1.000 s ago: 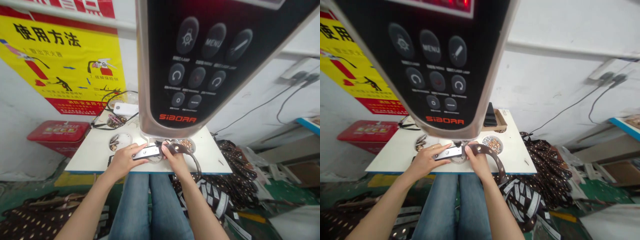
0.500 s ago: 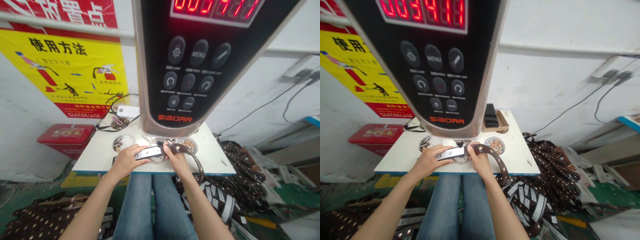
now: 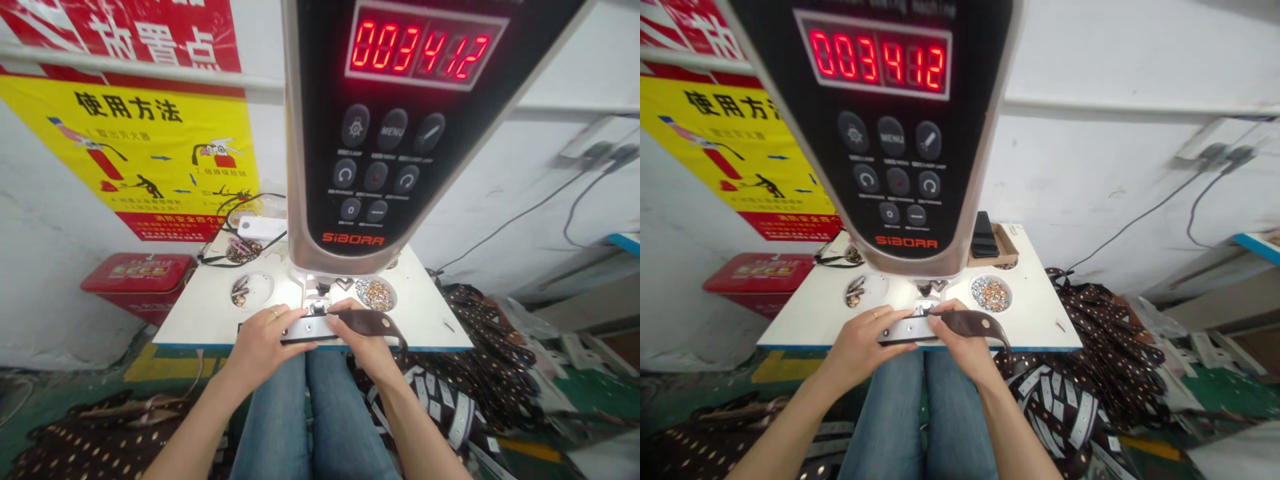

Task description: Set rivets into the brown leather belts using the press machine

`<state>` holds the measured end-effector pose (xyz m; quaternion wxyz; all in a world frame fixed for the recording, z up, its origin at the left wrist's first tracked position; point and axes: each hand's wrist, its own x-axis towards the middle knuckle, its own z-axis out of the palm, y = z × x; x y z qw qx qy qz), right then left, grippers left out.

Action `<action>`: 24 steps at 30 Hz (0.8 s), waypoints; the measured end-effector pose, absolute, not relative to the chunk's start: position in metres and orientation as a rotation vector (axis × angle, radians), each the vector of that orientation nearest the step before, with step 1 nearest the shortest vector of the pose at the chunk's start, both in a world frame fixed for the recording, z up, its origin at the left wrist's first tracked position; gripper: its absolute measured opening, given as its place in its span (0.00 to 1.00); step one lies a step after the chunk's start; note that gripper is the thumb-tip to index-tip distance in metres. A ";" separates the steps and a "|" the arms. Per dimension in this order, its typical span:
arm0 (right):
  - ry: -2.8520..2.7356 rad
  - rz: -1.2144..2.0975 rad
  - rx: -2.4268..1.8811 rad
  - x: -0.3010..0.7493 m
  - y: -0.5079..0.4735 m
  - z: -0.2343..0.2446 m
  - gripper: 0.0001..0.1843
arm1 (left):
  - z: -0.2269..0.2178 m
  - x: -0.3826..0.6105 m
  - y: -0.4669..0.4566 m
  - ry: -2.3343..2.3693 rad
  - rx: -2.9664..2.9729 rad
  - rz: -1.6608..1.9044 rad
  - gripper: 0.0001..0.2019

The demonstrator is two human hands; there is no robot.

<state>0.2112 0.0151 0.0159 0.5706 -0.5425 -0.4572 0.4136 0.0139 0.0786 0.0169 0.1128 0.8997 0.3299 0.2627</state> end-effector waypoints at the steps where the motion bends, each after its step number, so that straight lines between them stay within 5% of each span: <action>1: -1.073 0.944 -1.305 0.214 0.015 0.015 0.11 | 0.018 0.013 0.080 0.994 2.659 0.773 0.22; 10: -1.066 0.920 -1.398 0.234 0.043 -0.003 0.13 | 0.008 0.013 0.120 0.990 2.532 0.582 0.26; 24: -0.882 0.913 -1.286 0.222 0.039 0.000 0.13 | 0.001 0.016 0.112 0.863 2.683 0.939 0.29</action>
